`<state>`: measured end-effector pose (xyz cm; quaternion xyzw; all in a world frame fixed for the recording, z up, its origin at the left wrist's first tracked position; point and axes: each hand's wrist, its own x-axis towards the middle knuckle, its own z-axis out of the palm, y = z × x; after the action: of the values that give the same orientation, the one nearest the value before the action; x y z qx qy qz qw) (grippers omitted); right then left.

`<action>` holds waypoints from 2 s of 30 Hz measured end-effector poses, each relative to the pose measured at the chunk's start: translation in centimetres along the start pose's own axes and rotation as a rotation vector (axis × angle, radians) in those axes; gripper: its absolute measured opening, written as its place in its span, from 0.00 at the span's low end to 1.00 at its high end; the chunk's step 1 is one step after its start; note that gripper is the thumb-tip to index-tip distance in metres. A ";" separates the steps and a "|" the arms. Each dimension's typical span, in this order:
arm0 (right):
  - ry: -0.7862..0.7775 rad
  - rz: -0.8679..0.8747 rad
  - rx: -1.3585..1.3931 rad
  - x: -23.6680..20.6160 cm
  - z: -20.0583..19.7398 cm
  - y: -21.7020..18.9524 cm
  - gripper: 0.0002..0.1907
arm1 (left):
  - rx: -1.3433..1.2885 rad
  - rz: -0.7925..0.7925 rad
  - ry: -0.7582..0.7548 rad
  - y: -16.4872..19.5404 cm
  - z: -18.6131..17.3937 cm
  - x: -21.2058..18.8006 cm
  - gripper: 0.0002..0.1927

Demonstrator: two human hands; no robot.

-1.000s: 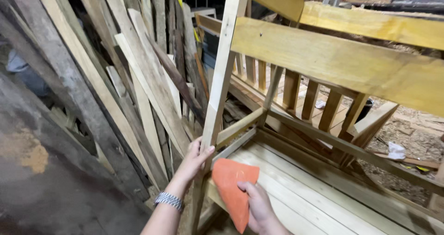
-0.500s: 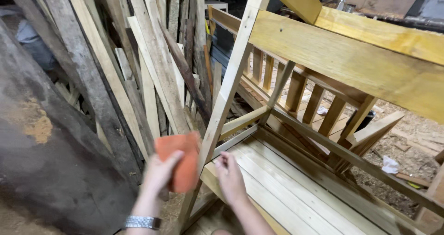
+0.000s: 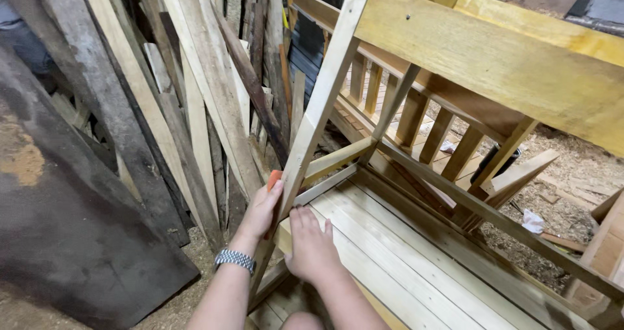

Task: The person sands a wooden chair frame, first wiping the wood with a cloth, then rubbing an orange sanding sponge along the chair legs, rails and seat slats. They reposition around the chair to sand different surfaces and occasionally wipe dust away with the cloth.

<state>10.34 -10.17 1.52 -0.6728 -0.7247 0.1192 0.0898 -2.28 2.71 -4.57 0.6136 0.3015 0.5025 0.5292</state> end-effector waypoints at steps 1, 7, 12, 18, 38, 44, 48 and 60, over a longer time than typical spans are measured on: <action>-0.021 0.015 0.007 0.1 0.0 0.0 0.48 | 0.042 0.031 0.003 0.1 -0.1 -0.3 0.28; -0.133 0.052 0.003 0.6 -1.2 -0.4 0.51 | -0.023 0.008 0.005 0.1 -0.3 -1.4 0.27; -0.129 0.062 0.018 0.7 -1.4 -0.7 0.52 | 0.149 -0.008 0.093 0.3 -0.6 -1.1 0.26; -0.102 0.060 0.011 0.7 -0.6 -0.5 0.51 | 0.385 -0.073 0.196 0.3 -1.8 -3.7 0.27; -0.053 0.061 0.013 1.0 -0.4 -0.3 0.50 | 0.036 -0.009 0.127 0.8 -0.3 -1.3 0.25; -0.040 0.056 0.017 0.9 0.0 0.0 0.49 | 0.327 -0.046 0.239 0.8 0.1 -1.2 0.26; 0.047 0.021 0.055 1.1 0.3 0.1 0.46 | 0.300 0.133 0.186 1.6 -0.1 -2.8 0.24; -0.015 0.041 0.029 0.9 -0.1 0.0 0.49 | 0.150 0.109 0.202 0.9 0.5 -2.1 0.25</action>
<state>10.33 -9.27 1.62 -0.6851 -0.7096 0.1365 0.0919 -2.63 0.37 -4.32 0.6135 0.3560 0.5657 0.4206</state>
